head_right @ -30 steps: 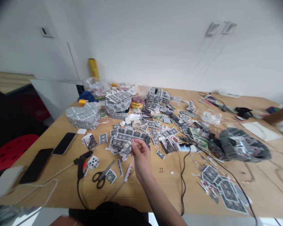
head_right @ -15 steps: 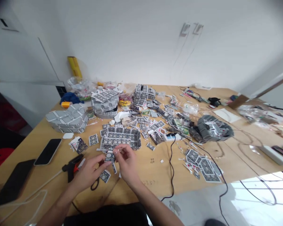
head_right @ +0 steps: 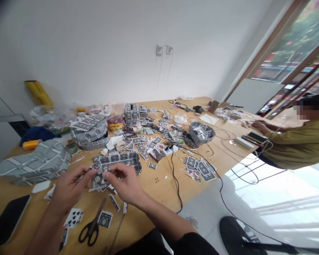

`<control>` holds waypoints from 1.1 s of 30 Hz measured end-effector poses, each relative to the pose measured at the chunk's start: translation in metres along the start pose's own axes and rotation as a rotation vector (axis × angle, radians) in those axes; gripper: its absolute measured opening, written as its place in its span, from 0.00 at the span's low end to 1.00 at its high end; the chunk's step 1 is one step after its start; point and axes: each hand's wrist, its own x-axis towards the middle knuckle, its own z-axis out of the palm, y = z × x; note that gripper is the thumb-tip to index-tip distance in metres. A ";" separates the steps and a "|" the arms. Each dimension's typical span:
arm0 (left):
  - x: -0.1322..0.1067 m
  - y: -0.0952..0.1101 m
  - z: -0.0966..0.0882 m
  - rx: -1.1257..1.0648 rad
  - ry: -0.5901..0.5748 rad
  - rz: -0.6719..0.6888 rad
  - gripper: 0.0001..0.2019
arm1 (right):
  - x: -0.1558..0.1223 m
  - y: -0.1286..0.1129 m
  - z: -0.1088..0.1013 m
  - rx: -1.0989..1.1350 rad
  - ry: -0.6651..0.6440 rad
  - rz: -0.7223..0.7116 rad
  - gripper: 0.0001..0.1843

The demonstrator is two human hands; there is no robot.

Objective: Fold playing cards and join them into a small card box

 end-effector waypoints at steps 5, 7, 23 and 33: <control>-0.005 -0.004 -0.003 -0.053 0.009 -0.023 0.17 | 0.007 -0.004 0.003 -0.120 0.001 -0.064 0.21; -0.005 -0.005 -0.006 -0.073 -0.021 -0.029 0.16 | 0.008 -0.002 0.004 -0.102 0.010 -0.058 0.21; -0.003 -0.014 -0.011 -0.163 -0.174 0.061 0.14 | 0.000 -0.017 -0.008 -0.337 -0.178 0.026 0.27; -0.006 -0.008 0.001 -0.130 -0.287 0.095 0.13 | -0.014 -0.020 -0.011 -0.472 -0.386 0.032 0.26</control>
